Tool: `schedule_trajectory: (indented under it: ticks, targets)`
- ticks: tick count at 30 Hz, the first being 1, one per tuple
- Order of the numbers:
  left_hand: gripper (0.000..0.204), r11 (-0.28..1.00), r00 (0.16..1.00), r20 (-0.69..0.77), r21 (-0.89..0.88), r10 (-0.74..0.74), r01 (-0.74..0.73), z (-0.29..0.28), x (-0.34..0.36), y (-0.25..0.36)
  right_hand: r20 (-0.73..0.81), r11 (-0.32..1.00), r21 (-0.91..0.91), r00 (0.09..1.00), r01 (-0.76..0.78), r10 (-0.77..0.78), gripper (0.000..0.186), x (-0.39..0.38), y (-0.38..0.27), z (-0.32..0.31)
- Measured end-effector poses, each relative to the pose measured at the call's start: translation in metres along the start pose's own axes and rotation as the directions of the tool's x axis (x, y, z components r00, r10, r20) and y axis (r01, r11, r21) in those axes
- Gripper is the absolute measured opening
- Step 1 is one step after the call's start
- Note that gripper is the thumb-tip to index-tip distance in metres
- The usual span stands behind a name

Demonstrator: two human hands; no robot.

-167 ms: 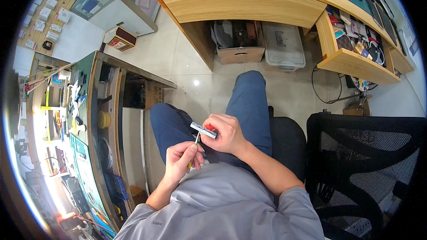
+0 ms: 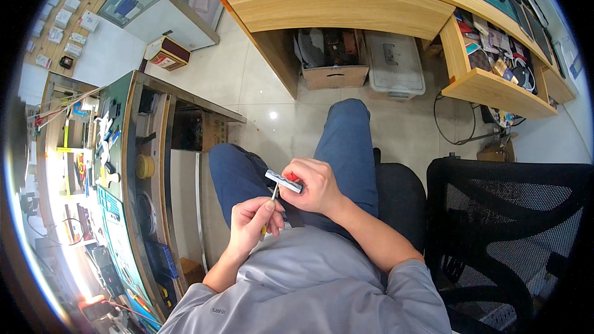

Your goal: The person moves between workstations in a repair shop, handling small electronic components and tools. They retrieve items from a drawer, use a lighter to heat a small metal piece, and manipulate components on a blue mat using tweezers and a screwdriver.

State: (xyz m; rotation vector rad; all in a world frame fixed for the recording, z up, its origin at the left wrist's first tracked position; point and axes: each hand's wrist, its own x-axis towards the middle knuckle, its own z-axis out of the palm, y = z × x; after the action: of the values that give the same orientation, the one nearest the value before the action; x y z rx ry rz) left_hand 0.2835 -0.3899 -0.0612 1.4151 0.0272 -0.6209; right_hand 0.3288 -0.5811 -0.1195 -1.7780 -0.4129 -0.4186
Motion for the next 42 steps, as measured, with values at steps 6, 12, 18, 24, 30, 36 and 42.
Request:
schedule_trajectory:
  ticks: [6, 12, 18, 24, 30, 36, 42]
  targets:
    - [0.026, 1.000, 1.000, 0.003, 0.009, -0.002, 0.002, 0.000, 0.000, 0.000, 0.014, 1.000, -0.006, 1.000, -0.012, 0.012, 0.014, 0.000, 0.000, 0.001]
    - [0.026, 1.000, 1.000, 0.005, 0.013, -0.018, 0.018, 0.000, 0.000, 0.000, 0.015, 0.999, -0.007, 0.999, -0.034, 0.034, 0.013, 0.000, -0.001, 0.001]
    - [0.027, 1.000, 0.999, -0.050, -0.019, 0.023, -0.024, -0.001, -0.001, -0.001, 0.026, 0.999, -0.044, 1.000, -0.003, 0.004, 0.019, -0.001, 0.001, 0.002]
    - [0.028, 0.993, 0.992, -0.118, -0.095, 0.054, -0.066, -0.010, 0.001, -0.002, 0.018, 0.996, -0.057, 0.997, -0.073, 0.074, 0.023, -0.004, 0.000, 0.001]
    - [0.027, 0.996, 0.994, -0.103, -0.078, 0.032, -0.040, -0.010, 0.002, -0.006, 0.006, 0.994, -0.065, 0.997, -0.083, 0.083, 0.019, -0.005, 0.001, 0.000]
    - [0.027, 0.999, 0.997, -0.075, -0.045, 0.016, -0.020, -0.005, 0.001, -0.004, 0.043, 0.992, -0.060, 0.993, -0.107, 0.110, 0.016, -0.005, 0.000, -0.002]
    - [0.028, 0.999, 0.998, -0.066, -0.043, 0.016, -0.019, -0.004, 0.001, -0.004, 0.018, 0.996, -0.007, 0.996, -0.084, 0.084, 0.014, -0.003, -0.002, -0.002]
